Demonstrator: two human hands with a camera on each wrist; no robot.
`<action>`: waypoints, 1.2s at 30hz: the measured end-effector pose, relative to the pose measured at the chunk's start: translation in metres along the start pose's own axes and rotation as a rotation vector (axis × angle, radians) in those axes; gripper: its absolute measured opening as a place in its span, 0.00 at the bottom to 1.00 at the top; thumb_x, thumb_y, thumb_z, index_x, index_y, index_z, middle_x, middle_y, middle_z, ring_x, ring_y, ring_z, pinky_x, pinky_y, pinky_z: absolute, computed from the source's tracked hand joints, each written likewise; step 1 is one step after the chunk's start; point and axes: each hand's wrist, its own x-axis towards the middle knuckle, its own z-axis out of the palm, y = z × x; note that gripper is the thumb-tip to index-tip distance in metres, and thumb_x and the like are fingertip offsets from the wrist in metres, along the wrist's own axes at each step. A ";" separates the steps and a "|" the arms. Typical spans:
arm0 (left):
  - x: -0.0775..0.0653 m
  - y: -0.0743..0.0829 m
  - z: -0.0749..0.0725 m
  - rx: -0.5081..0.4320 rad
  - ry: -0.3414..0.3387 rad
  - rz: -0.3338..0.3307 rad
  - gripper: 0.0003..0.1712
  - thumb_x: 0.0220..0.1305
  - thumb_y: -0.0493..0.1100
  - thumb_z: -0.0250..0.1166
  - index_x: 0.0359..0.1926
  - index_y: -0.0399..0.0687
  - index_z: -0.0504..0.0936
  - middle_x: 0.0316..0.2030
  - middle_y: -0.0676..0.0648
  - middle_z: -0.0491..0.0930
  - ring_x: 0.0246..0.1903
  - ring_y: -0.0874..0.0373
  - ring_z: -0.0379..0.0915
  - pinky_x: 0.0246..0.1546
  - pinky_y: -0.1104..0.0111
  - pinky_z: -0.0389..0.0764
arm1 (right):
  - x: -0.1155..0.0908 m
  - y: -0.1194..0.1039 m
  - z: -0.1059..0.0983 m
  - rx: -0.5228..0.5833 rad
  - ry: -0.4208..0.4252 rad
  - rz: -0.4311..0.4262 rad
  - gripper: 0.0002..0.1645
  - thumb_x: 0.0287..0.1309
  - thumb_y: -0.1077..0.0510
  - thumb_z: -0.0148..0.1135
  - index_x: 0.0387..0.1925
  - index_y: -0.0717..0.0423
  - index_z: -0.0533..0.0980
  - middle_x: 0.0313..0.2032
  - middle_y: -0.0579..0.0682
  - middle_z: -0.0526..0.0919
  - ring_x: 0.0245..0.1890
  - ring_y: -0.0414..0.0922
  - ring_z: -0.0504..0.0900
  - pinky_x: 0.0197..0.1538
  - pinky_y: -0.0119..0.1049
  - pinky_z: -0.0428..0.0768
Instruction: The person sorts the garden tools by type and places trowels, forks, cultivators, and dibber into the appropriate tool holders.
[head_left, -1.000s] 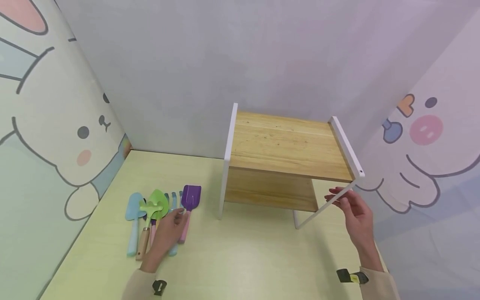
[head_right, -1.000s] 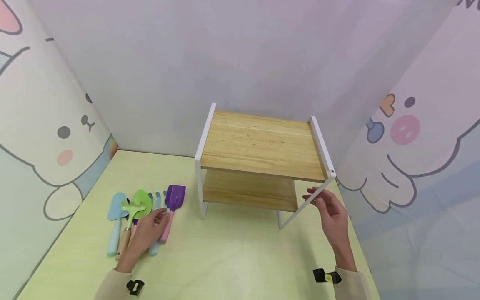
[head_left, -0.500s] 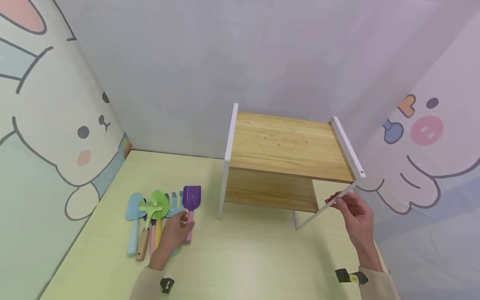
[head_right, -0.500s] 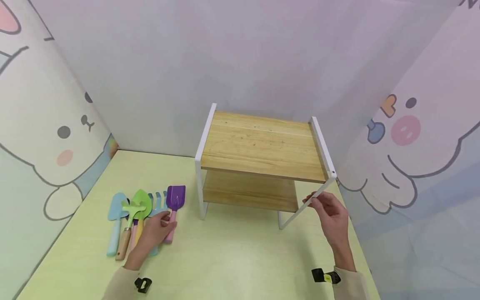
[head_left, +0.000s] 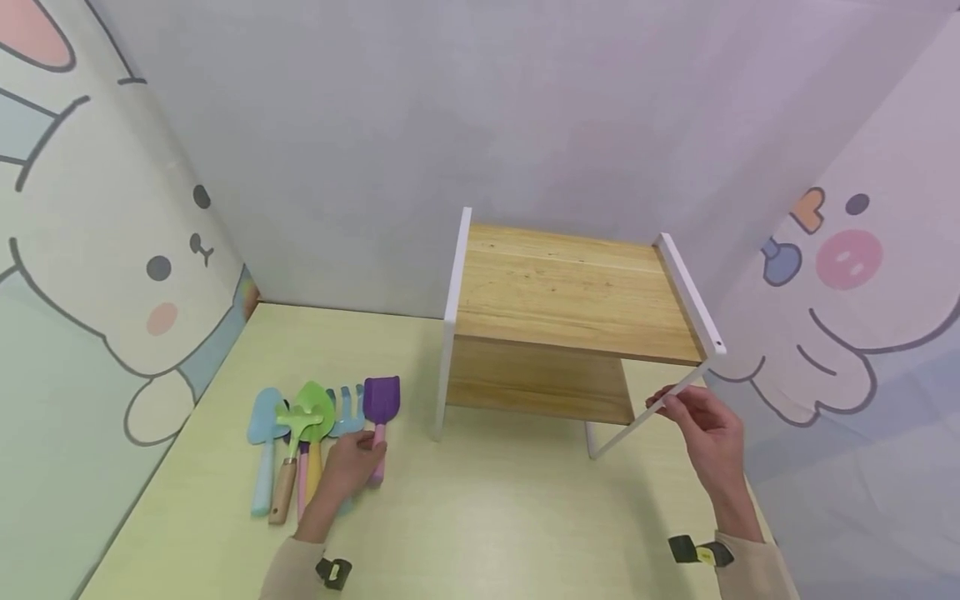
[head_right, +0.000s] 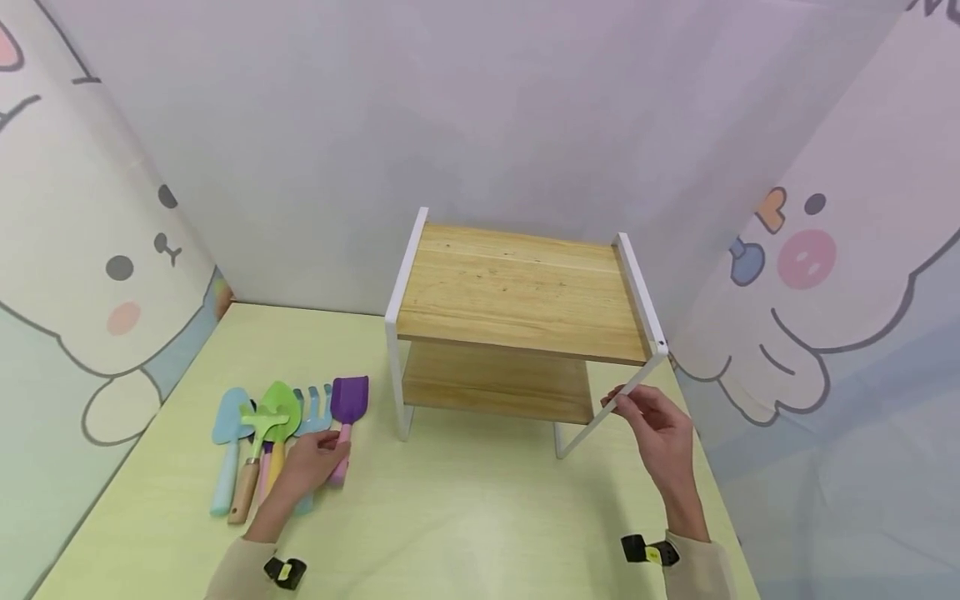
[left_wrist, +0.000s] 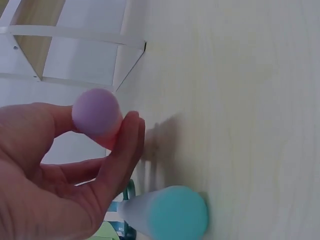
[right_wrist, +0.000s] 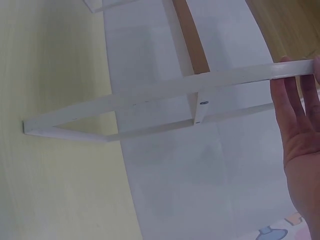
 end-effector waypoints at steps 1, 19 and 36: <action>-0.001 -0.001 0.000 -0.016 -0.008 -0.014 0.27 0.72 0.42 0.63 0.61 0.22 0.75 0.50 0.29 0.83 0.48 0.38 0.82 0.49 0.51 0.85 | 0.000 0.000 0.000 -0.001 -0.007 -0.005 0.11 0.64 0.84 0.51 0.47 0.83 0.74 0.41 0.59 0.88 0.41 0.47 0.90 0.47 0.37 0.87; -0.014 -0.009 -0.003 -0.238 -0.059 -0.088 0.31 0.73 0.46 0.66 0.65 0.26 0.73 0.52 0.30 0.83 0.50 0.40 0.84 0.56 0.53 0.82 | -0.001 -0.003 -0.003 -0.083 -0.009 0.008 0.12 0.64 0.83 0.53 0.48 0.82 0.75 0.42 0.54 0.89 0.41 0.45 0.90 0.46 0.37 0.86; -0.030 -0.004 -0.006 -0.376 -0.043 -0.138 0.35 0.70 0.47 0.69 0.70 0.34 0.70 0.57 0.33 0.81 0.47 0.49 0.86 0.46 0.68 0.85 | 0.001 0.000 -0.002 -0.034 -0.033 -0.038 0.13 0.62 0.85 0.51 0.48 0.84 0.74 0.42 0.57 0.88 0.42 0.45 0.90 0.46 0.36 0.86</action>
